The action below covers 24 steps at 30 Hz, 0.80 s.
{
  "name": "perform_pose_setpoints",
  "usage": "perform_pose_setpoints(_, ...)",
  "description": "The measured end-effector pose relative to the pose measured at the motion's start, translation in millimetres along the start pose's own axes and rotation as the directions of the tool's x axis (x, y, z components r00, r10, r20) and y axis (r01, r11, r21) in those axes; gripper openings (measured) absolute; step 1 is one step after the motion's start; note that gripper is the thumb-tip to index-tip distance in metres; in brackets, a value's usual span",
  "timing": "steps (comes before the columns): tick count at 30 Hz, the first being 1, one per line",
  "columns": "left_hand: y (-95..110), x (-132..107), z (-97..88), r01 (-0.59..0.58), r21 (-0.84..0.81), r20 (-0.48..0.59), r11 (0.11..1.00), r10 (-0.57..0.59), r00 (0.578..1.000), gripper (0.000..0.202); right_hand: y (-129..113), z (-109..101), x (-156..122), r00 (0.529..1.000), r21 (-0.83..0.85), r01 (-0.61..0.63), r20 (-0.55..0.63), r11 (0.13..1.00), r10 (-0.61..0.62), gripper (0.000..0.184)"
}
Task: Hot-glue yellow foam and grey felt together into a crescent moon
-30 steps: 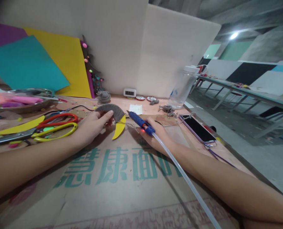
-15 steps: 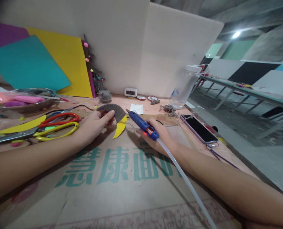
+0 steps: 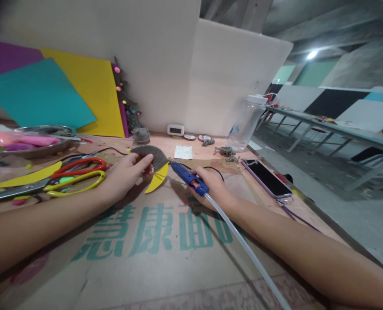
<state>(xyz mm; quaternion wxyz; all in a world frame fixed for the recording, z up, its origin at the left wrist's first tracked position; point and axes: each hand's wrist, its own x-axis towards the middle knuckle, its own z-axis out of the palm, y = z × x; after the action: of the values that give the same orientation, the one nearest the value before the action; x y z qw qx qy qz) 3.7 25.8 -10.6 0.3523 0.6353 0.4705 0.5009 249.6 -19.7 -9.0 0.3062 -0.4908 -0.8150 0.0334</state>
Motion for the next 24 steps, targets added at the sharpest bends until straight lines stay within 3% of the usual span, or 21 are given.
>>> perform_pose_setpoints(4,-4.7,0.7,-0.8,0.011,-0.007,-0.021,1.000,-0.011,1.000,0.035,-3.1,-3.5,-0.9,0.999,0.026,0.029,0.018,0.999,-0.029,0.012)
perform_pose_setpoints(9,-10.0,2.7,0.1,0.044,-0.139,-0.014,0.989,-0.046,0.999,0.034,-6.6,-6.3,0.2,0.999,0.044,0.054,-0.002,0.998,-0.054,0.009)
perform_pose_setpoints(12,-7.4,3.2,1.7,0.075,-0.182,-0.012,0.980,-0.079,0.997,0.033,-4.4,-6.9,-0.4,0.989,0.087,0.144,0.005,0.986,-0.145,0.011)
perform_pose_setpoints(16,-2.4,0.9,4.8,0.187,-0.320,-0.020,0.929,-0.203,0.979,0.029,0.3,-8.4,-4.5,0.921,0.171,0.340,0.142,0.925,-0.364,0.015)
perform_pose_setpoints(19,-3.7,-0.4,6.6,0.232,-0.349,-0.005,0.908,-0.249,0.969,0.029,3.4,-8.6,-7.0,0.873,0.219,0.354,0.271,0.909,-0.406,0.017)
perform_pose_setpoints(24,-10.6,2.6,7.3,0.164,-0.287,-0.011,0.944,-0.175,0.985,0.027,8.1,-5.2,-1.4,0.887,0.187,0.410,0.147,0.893,-0.439,0.016)
